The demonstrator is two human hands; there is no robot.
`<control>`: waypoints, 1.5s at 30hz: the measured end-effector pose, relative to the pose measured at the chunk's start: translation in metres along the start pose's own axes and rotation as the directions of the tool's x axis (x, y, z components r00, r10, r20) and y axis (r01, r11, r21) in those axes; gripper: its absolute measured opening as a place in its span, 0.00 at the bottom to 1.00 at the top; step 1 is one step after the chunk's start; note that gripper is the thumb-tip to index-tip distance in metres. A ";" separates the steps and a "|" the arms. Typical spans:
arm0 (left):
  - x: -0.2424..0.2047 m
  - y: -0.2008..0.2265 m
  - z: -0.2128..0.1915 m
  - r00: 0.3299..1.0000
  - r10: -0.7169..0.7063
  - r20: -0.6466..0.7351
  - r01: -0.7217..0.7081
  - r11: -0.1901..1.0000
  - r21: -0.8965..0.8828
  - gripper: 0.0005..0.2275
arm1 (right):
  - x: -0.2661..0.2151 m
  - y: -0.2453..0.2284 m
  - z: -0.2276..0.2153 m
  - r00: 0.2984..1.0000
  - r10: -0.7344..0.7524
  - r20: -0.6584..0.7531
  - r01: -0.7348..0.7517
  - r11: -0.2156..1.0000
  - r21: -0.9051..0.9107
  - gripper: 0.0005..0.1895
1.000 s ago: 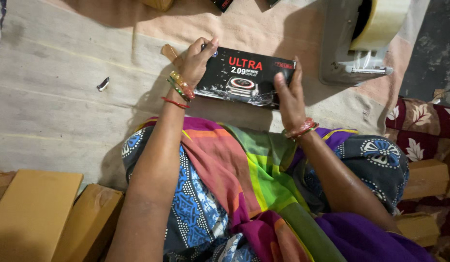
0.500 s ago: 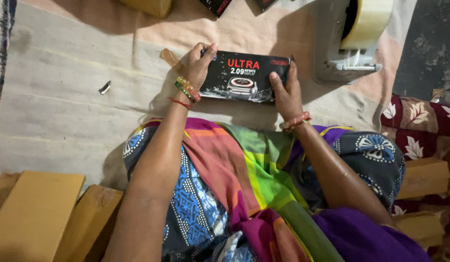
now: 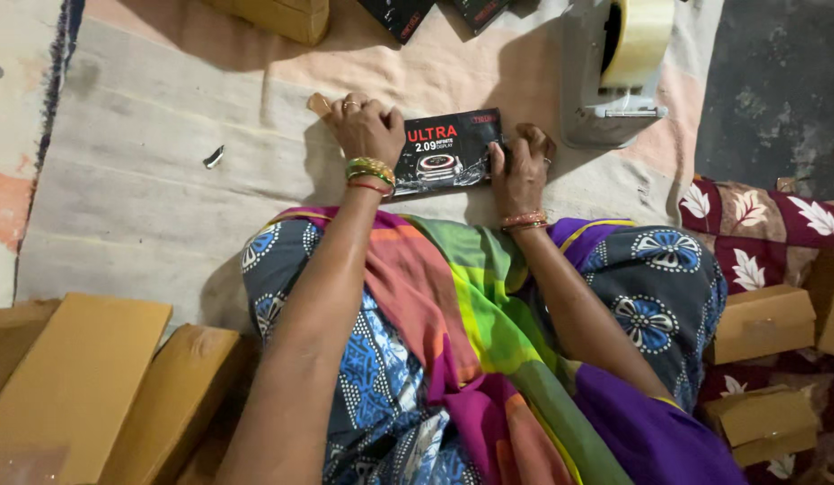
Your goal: The person sits on the floor and packs smartwatch boxes into small cardboard boxes. She places each watch box inside, closes the flaps, and seals the box with clear packing tape using a tape dispenser. She repeats this process for several boxes.
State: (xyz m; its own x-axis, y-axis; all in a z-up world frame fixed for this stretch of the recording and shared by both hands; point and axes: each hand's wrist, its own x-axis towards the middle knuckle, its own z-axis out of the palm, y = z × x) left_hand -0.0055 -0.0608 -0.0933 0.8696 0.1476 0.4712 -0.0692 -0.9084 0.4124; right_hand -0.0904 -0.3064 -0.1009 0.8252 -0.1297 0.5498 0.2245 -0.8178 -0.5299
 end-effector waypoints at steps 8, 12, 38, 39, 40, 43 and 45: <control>-0.041 0.058 -0.040 0.862 0.263 0.432 -0.304 0.952 0.027 0.58 | 0.000 -0.003 -0.006 0.998 -0.026 -0.054 0.028 0.999 0.039 0.10; -0.043 0.071 -0.067 0.822 0.247 0.513 -0.311 0.950 0.041 0.66 | 0.003 -0.007 -0.016 0.998 -0.052 -0.039 0.055 0.995 0.084 0.11; -0.037 0.060 -0.046 0.849 0.224 0.478 -0.236 0.971 -0.035 0.60 | 0.046 -0.013 -0.027 0.712 -0.372 0.596 0.414 0.907 0.072 0.68; -0.035 0.061 -0.047 0.844 0.218 0.491 -0.232 0.972 -0.034 0.60 | 0.048 -0.012 -0.025 0.706 -0.378 0.599 0.432 0.900 0.059 0.69; -0.032 0.062 -0.048 0.841 0.213 0.497 -0.232 0.972 -0.024 0.61 | 0.048 -0.011 -0.022 0.700 -0.384 0.602 0.451 0.892 0.046 0.70; -0.032 0.063 -0.046 0.828 0.204 0.523 -0.228 0.974 -0.020 0.63 | 0.044 -0.007 -0.018 0.710 -0.337 0.618 0.411 0.911 0.025 0.71; -0.032 0.062 -0.046 0.819 0.210 0.534 -0.227 0.973 -0.035 0.63 | 0.044 -0.007 -0.018 0.701 -0.358 0.616 0.438 0.898 0.024 0.71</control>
State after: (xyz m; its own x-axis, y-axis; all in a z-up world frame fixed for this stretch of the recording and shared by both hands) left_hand -0.0602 -0.1040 -0.0468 0.9586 -0.2790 0.0559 -0.2819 -0.9041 0.3212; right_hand -0.0649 -0.3166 -0.0609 0.8177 0.5475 0.1778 0.5756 -0.7785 -0.2502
